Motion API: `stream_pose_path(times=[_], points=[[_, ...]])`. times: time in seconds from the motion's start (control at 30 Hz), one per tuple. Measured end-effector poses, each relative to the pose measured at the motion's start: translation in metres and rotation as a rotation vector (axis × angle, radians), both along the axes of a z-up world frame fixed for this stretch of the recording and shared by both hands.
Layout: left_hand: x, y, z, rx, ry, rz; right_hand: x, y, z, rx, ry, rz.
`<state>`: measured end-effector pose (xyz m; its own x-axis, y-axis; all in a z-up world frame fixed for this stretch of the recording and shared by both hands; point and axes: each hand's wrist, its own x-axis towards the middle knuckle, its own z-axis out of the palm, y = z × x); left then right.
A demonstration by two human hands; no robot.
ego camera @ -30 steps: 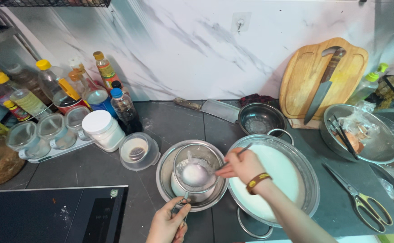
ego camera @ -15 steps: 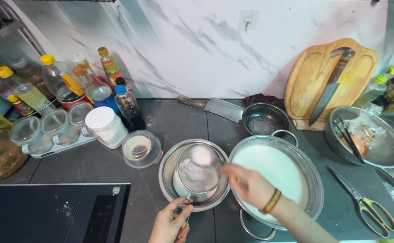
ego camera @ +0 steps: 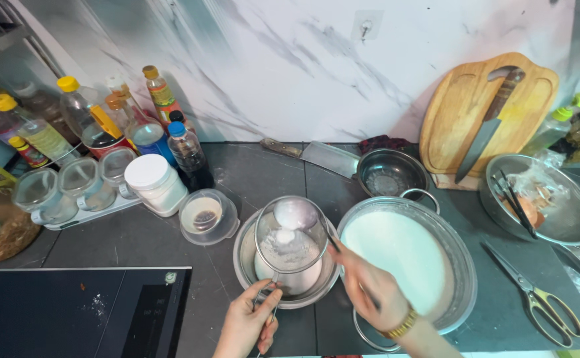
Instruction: The person scoops a white liquid from a large pot using a ladle and pours it through a fine-mesh sieve into a smaller bowl. They repeat this process multiple times, using the ladle to press the liquid through the sieve.
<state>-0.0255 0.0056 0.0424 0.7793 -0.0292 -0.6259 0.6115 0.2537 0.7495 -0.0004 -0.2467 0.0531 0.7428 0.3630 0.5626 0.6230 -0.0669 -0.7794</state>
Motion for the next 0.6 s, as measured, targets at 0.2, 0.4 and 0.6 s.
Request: stream_pose_path(times=[0.2,0.4,0.6], points=[[0.001,-0.003,0.021,0.042,0.045,-0.012,0.025,0.031,0.013,0.179,0.835,-0.474],[-0.009,-0.013,0.003,0.065,-0.017,-0.070,0.042,0.033,0.018,0.049,0.800,-0.457],[-0.012,-0.012,-0.033,0.115,0.011,-0.059,0.054,0.020,0.004,-0.172,0.777,-0.593]])
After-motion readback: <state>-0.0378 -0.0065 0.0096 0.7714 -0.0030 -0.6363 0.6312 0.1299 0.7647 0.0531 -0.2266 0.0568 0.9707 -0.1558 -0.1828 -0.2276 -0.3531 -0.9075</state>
